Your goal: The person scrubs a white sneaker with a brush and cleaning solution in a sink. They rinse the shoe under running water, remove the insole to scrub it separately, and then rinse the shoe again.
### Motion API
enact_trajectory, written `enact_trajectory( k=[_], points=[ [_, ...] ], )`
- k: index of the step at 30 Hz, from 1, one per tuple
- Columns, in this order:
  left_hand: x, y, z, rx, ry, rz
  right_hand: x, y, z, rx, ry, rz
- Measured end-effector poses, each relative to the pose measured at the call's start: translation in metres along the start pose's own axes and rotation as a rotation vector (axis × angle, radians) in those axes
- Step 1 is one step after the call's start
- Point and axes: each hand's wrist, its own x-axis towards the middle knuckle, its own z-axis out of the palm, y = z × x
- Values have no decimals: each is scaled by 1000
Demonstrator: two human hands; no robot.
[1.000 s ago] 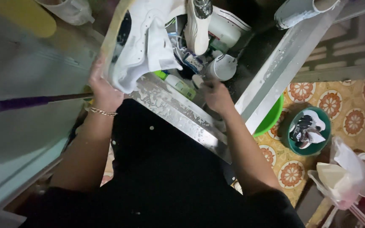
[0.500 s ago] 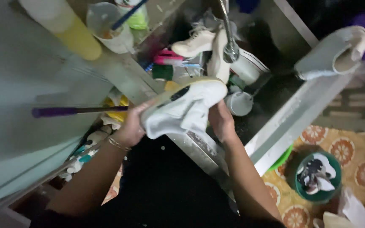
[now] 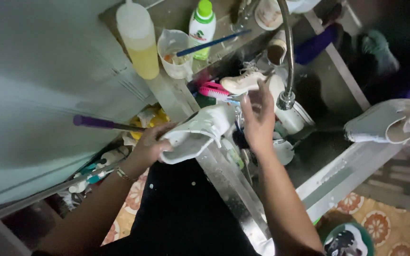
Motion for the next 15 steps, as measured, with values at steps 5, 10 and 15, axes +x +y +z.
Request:
enact_trajectory(
  k=[5, 10, 15],
  points=[
    [-21, 61, -20, 99, 12, -270, 86, -72, 52, 344, -219, -273],
    [-18, 84, -27, -6, 70, -259, 121, -97, 83, 45, -129, -623],
    [-15, 80, -29, -77, 88, -254, 123, -135, 69, -164, -199, -1031]
  ],
)
